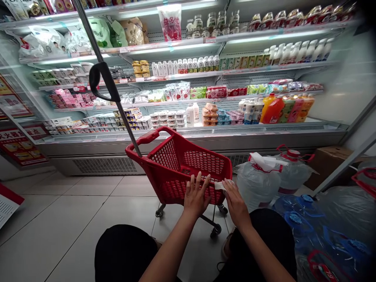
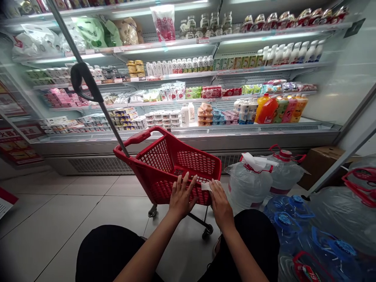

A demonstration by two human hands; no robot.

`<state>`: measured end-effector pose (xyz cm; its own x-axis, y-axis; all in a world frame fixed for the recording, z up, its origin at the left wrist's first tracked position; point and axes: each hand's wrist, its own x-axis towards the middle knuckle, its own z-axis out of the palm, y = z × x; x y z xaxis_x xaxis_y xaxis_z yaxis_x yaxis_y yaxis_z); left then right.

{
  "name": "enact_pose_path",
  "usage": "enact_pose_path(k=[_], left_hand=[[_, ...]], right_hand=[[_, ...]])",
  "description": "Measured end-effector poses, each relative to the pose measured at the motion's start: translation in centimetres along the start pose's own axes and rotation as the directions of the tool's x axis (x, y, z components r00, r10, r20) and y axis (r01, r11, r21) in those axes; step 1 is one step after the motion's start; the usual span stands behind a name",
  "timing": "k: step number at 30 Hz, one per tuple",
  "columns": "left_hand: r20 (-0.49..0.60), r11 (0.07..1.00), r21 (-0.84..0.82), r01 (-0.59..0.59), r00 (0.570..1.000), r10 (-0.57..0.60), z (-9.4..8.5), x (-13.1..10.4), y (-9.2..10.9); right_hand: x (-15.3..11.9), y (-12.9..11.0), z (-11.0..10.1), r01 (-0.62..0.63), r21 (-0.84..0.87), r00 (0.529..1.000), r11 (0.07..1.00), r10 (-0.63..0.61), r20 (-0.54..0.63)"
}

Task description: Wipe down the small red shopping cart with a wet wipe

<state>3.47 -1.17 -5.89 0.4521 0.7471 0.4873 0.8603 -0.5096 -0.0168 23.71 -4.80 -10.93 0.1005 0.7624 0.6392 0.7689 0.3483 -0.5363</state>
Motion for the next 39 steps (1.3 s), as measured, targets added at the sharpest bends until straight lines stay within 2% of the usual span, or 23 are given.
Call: enact_pose_path(k=[3,6,11,13,15,19,22,25,30,33,36,39], left_hand=[[0.012,0.999,-0.026,-0.02,1.0,0.02,-0.2,0.0,0.0],[0.017,0.999,-0.031,-0.031,0.999,0.032,-0.5,-0.1,-0.2],[0.011,0.998,-0.002,-0.056,0.998,0.056,-0.8,-0.3,-1.1],[0.012,0.998,0.002,-0.062,0.998,0.062,-0.9,-0.4,-1.3],[0.013,0.998,-0.003,-0.057,0.998,0.057,-0.9,-0.5,-1.3],[0.019,0.999,-0.021,-0.034,0.999,0.034,-0.8,-0.4,-0.9],[0.024,0.999,-0.033,-0.026,0.999,0.027,-0.7,-0.3,-0.7],[0.017,0.999,-0.029,-0.03,0.999,0.031,-0.6,-0.3,-0.7],[0.008,0.999,-0.011,-0.033,0.999,0.033,-0.7,-0.6,-0.7],[0.012,0.999,-0.003,-0.038,0.999,0.038,-0.7,-0.7,-0.6],[0.01,0.999,0.012,-0.048,0.999,0.048,-0.7,-0.6,-0.5],[0.011,0.999,0.016,-0.043,0.999,0.043,-0.5,-0.4,-0.6]], right_hand=[[0.1,-0.4,1.1,0.056,-0.113,0.998,0.992,-0.054,0.023],[0.8,-1.9,1.9,0.141,-0.212,0.99,0.967,-0.135,0.039],[1.5,-2.9,1.9,0.278,-0.305,0.96,0.911,-0.252,0.123],[1.0,-2.4,1.5,0.275,-0.325,0.96,0.905,-0.24,0.143],[0.3,-1.6,1.0,0.221,-0.329,0.973,0.918,-0.187,0.132],[-0.4,-0.5,1.0,0.166,-0.192,0.982,0.967,-0.143,0.125],[-0.2,-0.6,1.7,0.164,-0.069,0.98,0.984,-0.155,0.128],[-0.1,-1.5,1.9,0.124,-0.029,0.988,0.992,-0.121,0.096],[0.0,-1.7,0.5,0.167,-0.15,0.982,0.975,-0.151,0.111],[0.2,-0.9,-0.1,0.124,-0.227,0.991,0.966,-0.109,0.076],[0.5,-1.3,0.5,0.104,-0.248,0.994,0.963,-0.096,0.047],[0.9,-3.2,2.0,0.226,-0.248,0.974,0.942,-0.21,0.089]])
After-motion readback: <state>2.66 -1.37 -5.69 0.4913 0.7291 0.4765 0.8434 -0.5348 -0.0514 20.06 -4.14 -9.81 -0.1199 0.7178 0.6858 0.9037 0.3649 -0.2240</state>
